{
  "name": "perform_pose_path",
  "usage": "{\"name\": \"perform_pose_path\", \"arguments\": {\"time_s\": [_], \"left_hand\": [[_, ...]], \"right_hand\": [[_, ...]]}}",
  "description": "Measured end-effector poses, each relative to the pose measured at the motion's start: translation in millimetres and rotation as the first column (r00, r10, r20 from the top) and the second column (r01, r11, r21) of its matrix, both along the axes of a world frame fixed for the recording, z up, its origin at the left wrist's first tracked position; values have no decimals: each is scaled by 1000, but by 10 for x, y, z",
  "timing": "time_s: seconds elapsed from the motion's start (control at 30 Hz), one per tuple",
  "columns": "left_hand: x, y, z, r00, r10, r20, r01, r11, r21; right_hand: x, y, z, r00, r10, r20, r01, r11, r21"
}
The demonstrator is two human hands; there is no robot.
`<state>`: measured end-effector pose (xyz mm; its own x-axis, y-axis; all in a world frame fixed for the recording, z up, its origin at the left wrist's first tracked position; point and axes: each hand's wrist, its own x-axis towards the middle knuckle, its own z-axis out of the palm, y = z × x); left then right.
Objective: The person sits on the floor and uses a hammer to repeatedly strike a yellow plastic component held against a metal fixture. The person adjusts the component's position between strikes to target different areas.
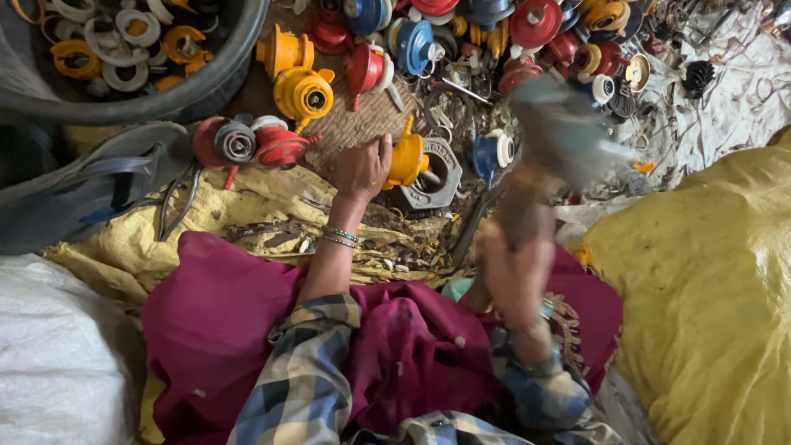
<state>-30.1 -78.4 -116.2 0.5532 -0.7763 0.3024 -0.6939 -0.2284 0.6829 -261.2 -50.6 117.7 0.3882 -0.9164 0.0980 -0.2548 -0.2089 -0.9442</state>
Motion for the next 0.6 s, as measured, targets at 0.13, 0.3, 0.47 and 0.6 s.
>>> {"name": "perform_pose_path", "arguments": {"time_s": [0.13, 0.3, 0.47, 0.6], "left_hand": [[10, -28, -9, 998, 1, -57, -4, 999, -39], [9, -50, 4, 1000, -21, 5, 21, 1000, 12], [0, 0, 33, 998, -13, 54, 14, 1000, -16], [-4, 11, 47, 999, -32, 36, 33, 999, -30]], "right_hand": [[187, -96, -498, 892, 191, -411, -92, 964, 248], [-314, -82, -605, 939, 64, -337, 25, 967, 254], [-801, -331, 28, 547, -96, 832, -391, 849, 355], [-659, -408, 179, 751, 196, 631, -167, 980, -105]]}}
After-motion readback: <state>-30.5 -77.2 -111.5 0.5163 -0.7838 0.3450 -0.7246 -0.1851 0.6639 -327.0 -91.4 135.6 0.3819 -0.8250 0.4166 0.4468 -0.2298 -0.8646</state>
